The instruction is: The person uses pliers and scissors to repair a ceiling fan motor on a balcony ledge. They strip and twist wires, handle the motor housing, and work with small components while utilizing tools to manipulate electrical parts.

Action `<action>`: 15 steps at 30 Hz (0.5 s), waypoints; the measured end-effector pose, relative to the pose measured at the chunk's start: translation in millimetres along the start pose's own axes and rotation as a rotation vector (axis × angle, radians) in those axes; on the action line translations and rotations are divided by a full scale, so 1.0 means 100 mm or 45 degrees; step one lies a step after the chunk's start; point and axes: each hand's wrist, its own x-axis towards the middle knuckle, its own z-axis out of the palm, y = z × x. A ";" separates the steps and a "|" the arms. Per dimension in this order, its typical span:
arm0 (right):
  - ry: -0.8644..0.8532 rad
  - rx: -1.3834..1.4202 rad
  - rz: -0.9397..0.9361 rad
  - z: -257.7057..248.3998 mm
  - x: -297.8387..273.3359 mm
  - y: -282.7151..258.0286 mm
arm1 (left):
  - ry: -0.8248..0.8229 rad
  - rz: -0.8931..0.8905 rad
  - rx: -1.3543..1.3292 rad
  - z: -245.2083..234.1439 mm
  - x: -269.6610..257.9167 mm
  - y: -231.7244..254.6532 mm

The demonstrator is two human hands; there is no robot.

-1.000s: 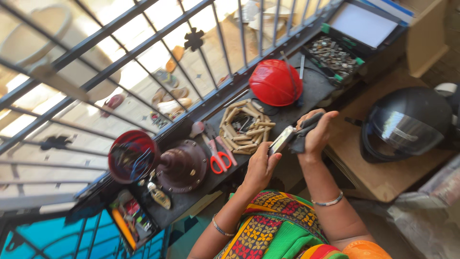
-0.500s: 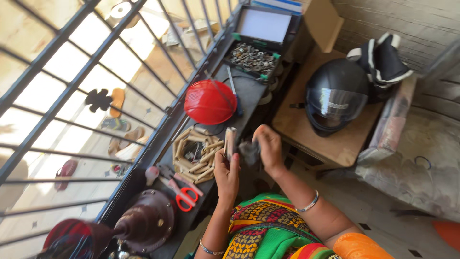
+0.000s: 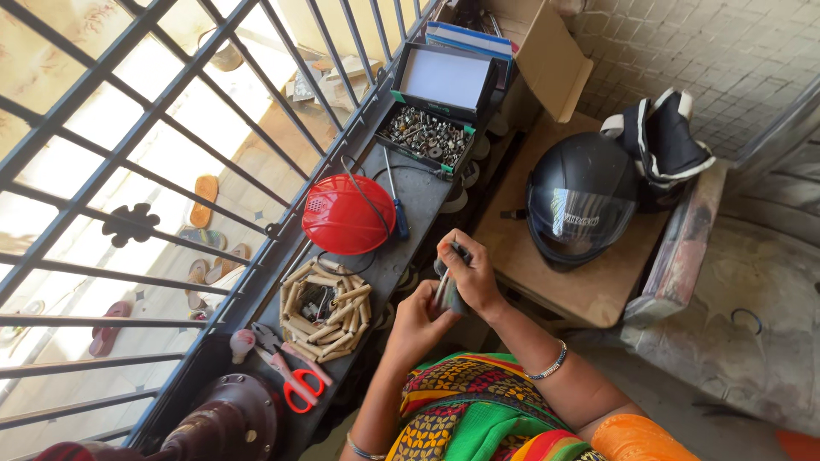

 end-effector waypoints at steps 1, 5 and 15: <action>-0.023 0.059 -0.005 -0.07 0.03 0.04 | -0.119 -0.012 -0.289 -0.01 0.05 -0.04; -0.071 -0.016 -0.009 -0.32 0.06 0.11 | -0.519 -0.105 -1.179 0.10 0.10 -0.10; -0.216 -0.402 -0.350 -0.83 0.00 0.00 | -0.642 -0.530 -1.501 0.51 0.19 -0.08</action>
